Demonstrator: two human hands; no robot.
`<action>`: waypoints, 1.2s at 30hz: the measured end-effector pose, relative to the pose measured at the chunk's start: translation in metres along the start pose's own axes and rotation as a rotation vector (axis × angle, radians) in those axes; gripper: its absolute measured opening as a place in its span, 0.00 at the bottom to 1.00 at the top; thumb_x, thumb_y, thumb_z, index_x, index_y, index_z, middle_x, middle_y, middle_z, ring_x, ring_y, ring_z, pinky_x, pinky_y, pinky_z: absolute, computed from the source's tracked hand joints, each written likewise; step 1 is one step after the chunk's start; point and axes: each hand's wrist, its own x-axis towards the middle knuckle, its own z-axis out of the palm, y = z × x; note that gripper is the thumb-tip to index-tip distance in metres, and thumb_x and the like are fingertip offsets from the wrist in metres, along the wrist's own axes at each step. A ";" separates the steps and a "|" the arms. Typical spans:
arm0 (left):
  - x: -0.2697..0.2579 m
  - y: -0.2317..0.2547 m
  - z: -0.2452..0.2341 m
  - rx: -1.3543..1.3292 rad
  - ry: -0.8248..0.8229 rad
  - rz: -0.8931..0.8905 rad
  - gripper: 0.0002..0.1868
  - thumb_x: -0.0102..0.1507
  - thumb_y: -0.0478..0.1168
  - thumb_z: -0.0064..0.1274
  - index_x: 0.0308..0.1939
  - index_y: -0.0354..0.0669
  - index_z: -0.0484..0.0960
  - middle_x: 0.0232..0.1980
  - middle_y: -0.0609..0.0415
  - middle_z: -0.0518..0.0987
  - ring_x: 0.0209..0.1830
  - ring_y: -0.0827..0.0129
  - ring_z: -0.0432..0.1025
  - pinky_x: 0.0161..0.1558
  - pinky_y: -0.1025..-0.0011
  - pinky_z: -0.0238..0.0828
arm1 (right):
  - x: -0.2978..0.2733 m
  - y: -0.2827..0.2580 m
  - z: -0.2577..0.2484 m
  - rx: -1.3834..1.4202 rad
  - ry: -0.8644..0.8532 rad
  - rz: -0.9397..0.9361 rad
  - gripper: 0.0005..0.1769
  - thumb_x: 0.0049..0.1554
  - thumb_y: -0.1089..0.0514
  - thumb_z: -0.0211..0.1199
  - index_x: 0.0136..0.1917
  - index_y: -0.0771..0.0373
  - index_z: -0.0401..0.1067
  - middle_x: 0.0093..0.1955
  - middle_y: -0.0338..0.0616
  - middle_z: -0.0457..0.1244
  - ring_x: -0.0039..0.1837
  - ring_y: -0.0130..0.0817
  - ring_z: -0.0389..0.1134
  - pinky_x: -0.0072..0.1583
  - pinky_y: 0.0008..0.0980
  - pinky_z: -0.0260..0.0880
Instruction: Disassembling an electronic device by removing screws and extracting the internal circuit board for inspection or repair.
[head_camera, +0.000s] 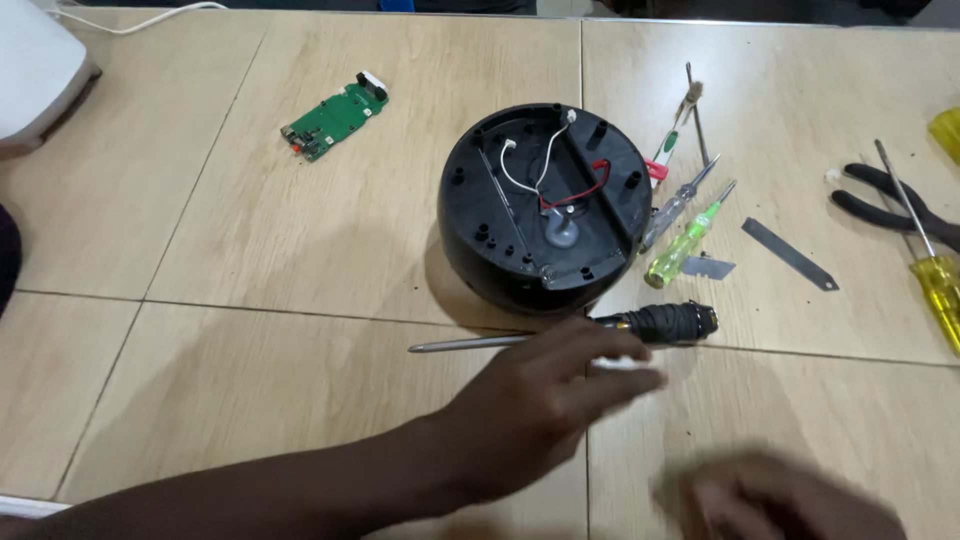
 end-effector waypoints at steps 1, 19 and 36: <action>-0.001 -0.002 -0.001 -0.001 -0.001 0.005 0.12 0.72 0.25 0.48 0.59 0.32 0.77 0.58 0.38 0.75 0.54 0.46 0.73 0.54 0.56 0.72 | 0.010 0.001 0.004 0.003 0.004 -0.001 0.13 0.53 0.72 0.75 0.31 0.85 0.90 0.31 0.64 0.77 0.37 0.46 0.70 0.45 0.37 0.67; -0.008 -0.004 -0.008 0.254 0.010 -0.063 0.20 0.59 0.21 0.58 0.54 0.36 0.79 0.51 0.44 0.81 0.49 0.55 0.78 0.46 0.64 0.73 | 0.095 -0.027 0.035 -0.371 0.066 -1.699 0.09 0.64 0.69 0.52 0.57 0.72 0.69 0.57 0.59 0.67 0.56 0.53 0.70 0.59 0.49 0.65; -0.020 -0.024 0.009 0.445 0.058 -0.287 0.26 0.64 0.44 0.59 0.66 0.49 0.77 0.54 0.49 0.86 0.42 0.50 0.79 0.31 0.55 0.75 | 0.112 -0.052 0.033 -0.283 0.002 -1.853 0.15 0.59 0.57 0.47 0.50 0.71 0.68 0.47 0.55 0.66 0.45 0.52 0.69 0.50 0.43 0.72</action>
